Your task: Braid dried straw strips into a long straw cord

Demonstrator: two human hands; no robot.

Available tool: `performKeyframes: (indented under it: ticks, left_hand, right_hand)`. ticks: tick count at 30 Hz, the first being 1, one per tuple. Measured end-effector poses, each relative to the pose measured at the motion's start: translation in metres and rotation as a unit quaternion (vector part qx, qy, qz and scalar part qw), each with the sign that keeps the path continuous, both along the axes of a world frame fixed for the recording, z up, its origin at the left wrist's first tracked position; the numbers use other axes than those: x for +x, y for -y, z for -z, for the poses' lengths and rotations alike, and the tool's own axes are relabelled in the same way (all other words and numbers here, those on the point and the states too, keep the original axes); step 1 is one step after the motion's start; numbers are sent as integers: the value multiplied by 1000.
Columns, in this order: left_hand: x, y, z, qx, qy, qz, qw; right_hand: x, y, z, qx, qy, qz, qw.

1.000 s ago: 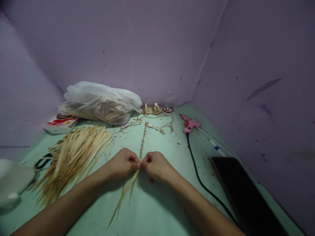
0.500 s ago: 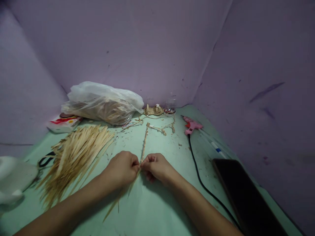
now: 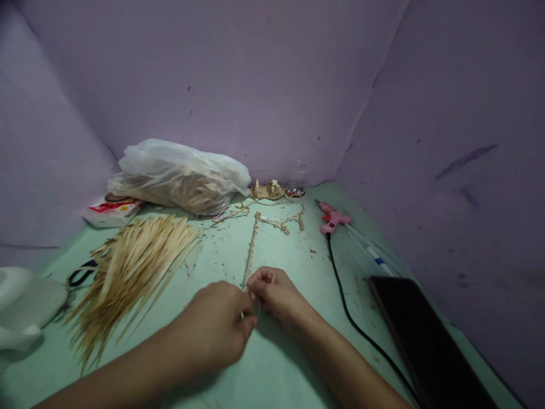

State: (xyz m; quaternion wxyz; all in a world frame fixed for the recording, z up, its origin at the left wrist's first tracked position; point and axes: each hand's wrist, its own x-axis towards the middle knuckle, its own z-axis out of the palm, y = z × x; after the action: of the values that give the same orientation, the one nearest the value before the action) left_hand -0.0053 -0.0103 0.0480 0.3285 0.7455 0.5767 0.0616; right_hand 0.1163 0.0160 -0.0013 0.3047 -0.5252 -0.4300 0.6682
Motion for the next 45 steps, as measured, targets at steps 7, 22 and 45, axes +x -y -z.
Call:
performKeyframes:
  ticks: [7,22,45]
  left_hand:
    - [-19,-39,3,-245,255,-193,915]
    - [-7,-37,36,-216,201,-140,945]
    - [2,-31,33,-241,336,-221,884]
  right_hand:
    - [3,-1,8,34,-22,-5,999]
    - [15,-2,6,188,129,-103,968]
    - [-2,36,-9,356,562,-153,730]
